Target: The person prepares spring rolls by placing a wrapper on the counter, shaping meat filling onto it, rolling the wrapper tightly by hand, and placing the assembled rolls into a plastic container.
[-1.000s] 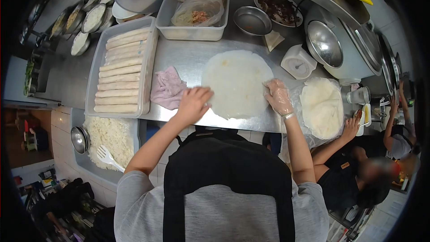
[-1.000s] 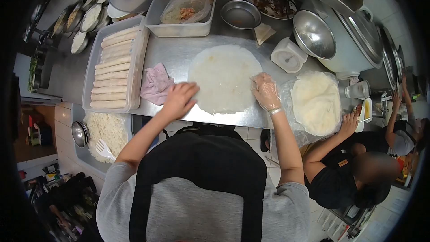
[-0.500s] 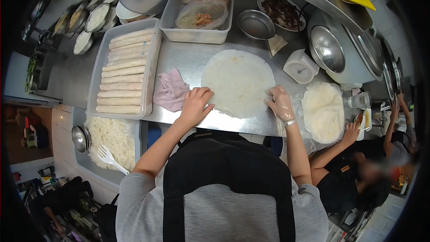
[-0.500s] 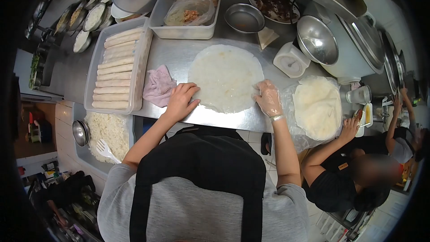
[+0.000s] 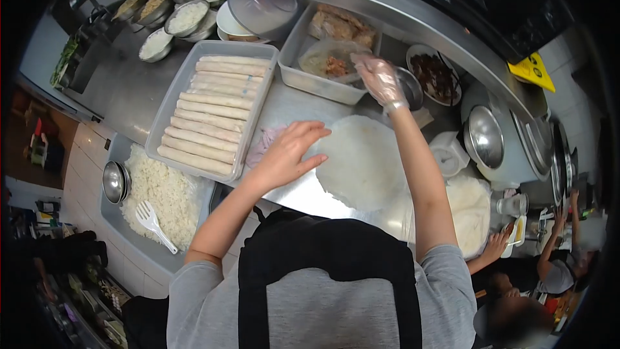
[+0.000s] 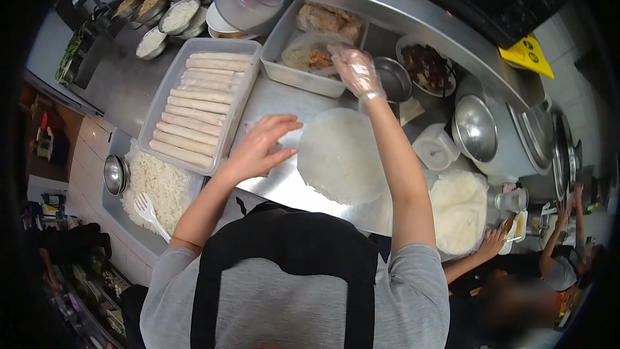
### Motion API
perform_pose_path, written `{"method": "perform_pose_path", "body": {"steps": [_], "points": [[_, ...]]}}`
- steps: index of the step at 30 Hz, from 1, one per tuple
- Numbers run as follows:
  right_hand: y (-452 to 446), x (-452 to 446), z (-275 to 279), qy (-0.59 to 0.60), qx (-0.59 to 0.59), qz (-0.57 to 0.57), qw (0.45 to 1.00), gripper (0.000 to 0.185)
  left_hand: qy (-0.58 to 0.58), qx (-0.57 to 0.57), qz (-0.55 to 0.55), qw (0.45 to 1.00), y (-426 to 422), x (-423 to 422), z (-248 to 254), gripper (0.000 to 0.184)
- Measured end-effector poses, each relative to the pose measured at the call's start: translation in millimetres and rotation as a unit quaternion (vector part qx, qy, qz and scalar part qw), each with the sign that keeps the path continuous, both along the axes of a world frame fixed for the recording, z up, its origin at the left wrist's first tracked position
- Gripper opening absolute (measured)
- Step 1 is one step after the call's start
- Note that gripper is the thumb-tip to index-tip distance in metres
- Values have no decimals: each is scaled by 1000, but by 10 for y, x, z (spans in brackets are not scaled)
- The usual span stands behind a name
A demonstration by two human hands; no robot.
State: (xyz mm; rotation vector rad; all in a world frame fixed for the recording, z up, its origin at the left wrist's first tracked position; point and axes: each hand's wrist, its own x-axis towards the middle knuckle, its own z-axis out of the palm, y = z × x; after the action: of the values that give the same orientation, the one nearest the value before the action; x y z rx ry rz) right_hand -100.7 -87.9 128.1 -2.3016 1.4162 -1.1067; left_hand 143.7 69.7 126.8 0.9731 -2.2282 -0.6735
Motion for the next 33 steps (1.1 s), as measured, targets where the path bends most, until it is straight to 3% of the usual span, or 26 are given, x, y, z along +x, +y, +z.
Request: {"method": "perform_pose_path", "body": {"steps": [1,2,4,5,6,8,9,10,12,16,18,20,22,23,24,25,26,28,29,31,32,33], "points": [[-161,104,-40,5,34,6,999,26,-5,-34,13,999,-124,43,119,44],[-444,131,-225,44,-24,57,997,27,-10,-69,27,997,-273,80,209,44],[-639,363,-179,230,160,-63,958,28,-14,-87,60,994,-704,118,295,48],[-681,396,-189,283,245,-49,926,43,-8,-98,77,992,-958,128,285,50],[-674,408,-272,285,242,-46,926,43,-29,-72,111,991,-1213,122,263,54],[-650,372,-453,343,203,-62,915,61,-98,-54,176,978,-1777,28,71,61],[-686,368,-419,334,276,-57,899,76,-145,-61,208,965,-2024,-61,-50,66],[-684,329,-454,335,277,-58,899,76,-144,-61,206,966,-2180,-180,-54,66],[-650,238,-560,217,148,-19,965,65,-290,132,225,921,-2387,-403,-45,69],[-785,131,-485,207,159,-12,965,45,-357,168,203,896,-2573,-592,-152,64],[-818,88,-465,52,153,3,987,33,-379,150,189,893,-2645,-565,-225,55],[-897,40,-559,28,200,-4,979,29,-380,155,191,892,-2842,-491,-387,52],[-870,91,-503,-35,206,-19,978,29,-325,222,139,909,-3219,-382,-706,51],[-936,69,-593,-37,207,-18,978,29,-327,223,140,908,-3074,-380,-529,51],[-1009,61,-674,-34,207,-18,978,33,-162,321,173,917,-2900,-366,-349,45],[-1077,62,-778,-31,206,-16,978,38,9,407,202,891,-2770,-358,-203,39],[-1105,89,-852,-32,206,-13,978,38,9,406,205,891,-2767,-344,-214,39],[-1122,131,-969,-327,316,9,891,50,226,517,85,821,-2764,-332,-255,33],[-1054,185,-846,-327,316,9,891,50,225,517,85,822,-2829,-335,-352,33],[-950,254,-646,-444,429,-103,780,51,365,513,-52,775,-2903,-370,-427,35],[-965,230,-656,-443,428,-102,781,51,365,512,-53,776,-2917,-395,-397,35],[-962,213,-635,-515,422,-20,746,51,385,496,-79,774,-2942,-432,-356,36]]}}
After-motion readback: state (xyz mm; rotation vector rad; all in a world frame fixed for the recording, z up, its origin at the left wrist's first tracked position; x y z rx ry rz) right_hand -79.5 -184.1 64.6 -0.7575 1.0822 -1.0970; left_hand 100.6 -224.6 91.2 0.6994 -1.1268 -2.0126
